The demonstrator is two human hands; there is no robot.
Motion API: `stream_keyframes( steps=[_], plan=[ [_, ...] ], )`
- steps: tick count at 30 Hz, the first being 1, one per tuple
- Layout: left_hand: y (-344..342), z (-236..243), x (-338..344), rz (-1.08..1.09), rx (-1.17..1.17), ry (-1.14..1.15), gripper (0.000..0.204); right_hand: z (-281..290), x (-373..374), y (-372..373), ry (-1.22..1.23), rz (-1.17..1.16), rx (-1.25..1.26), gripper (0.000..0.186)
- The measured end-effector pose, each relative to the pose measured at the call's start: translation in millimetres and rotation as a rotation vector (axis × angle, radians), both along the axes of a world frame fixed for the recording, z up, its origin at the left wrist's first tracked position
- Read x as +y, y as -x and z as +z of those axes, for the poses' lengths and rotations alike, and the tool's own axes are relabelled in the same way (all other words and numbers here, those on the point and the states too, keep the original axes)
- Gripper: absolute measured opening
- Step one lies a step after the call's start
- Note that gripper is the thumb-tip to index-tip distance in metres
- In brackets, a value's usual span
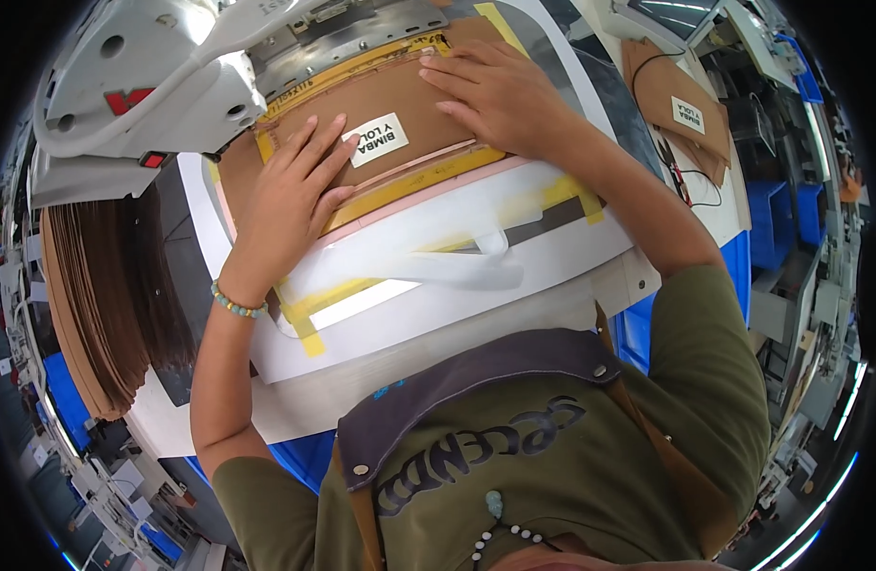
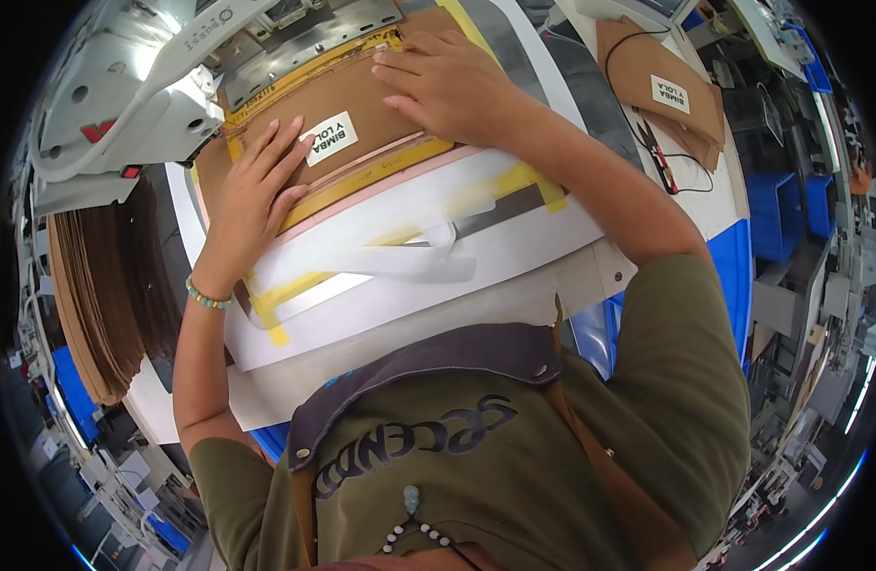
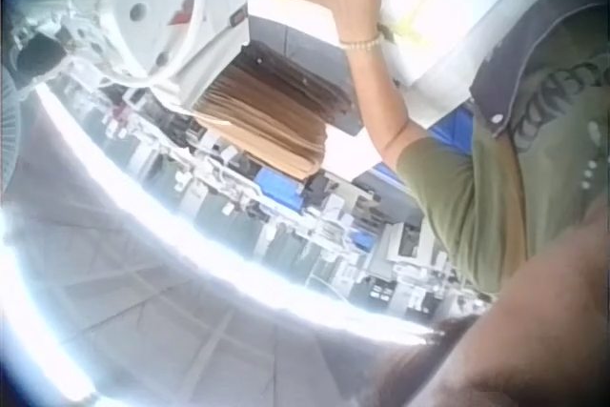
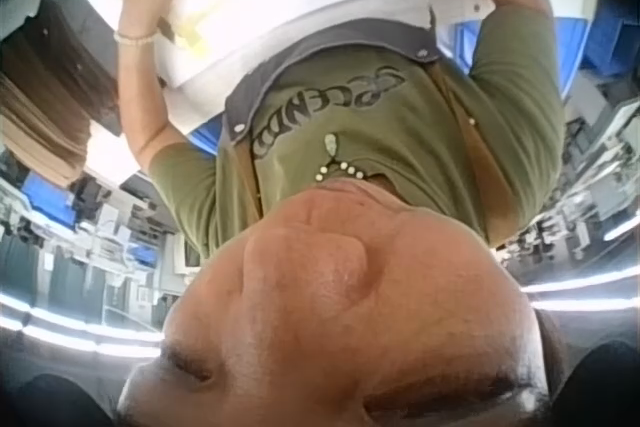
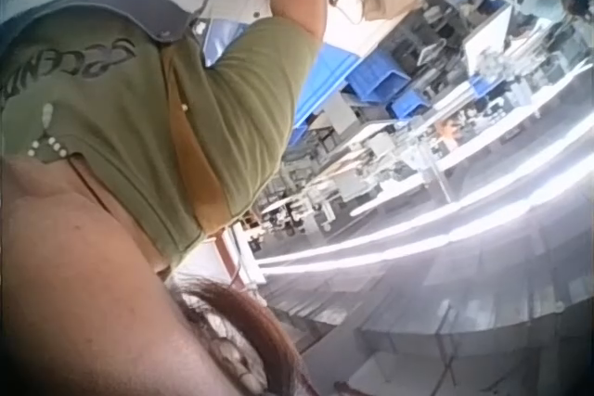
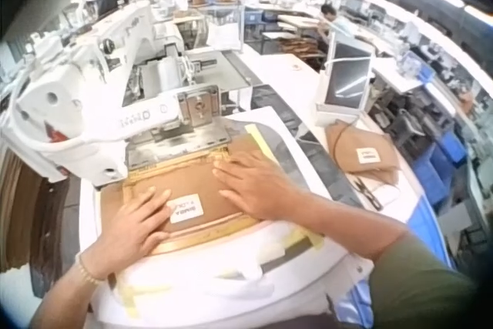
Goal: Sewing a small rectangular leather label onto a larger piece of brown leather using an industrial sewing machine.
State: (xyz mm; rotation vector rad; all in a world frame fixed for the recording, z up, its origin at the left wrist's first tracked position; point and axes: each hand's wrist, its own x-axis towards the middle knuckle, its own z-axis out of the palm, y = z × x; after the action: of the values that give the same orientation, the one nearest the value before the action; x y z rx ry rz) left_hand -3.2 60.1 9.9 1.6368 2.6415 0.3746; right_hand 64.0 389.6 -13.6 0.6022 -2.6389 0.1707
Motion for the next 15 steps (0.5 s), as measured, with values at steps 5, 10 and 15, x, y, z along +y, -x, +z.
stream_keyframes(
  steps=[5,10,15],
  plan=[
    [0,-5,-1,-0.003,0.021,-0.010,0.057,2,0,2,-0.085,0.017,0.089,0.037],
    [0,-8,-2,0.020,0.067,-0.024,0.057,8,-3,0,-0.095,0.027,0.073,0.036],
    [-3,-5,3,0.009,0.118,-0.043,0.051,7,-2,2,-0.083,0.037,0.074,0.038]
  ],
)
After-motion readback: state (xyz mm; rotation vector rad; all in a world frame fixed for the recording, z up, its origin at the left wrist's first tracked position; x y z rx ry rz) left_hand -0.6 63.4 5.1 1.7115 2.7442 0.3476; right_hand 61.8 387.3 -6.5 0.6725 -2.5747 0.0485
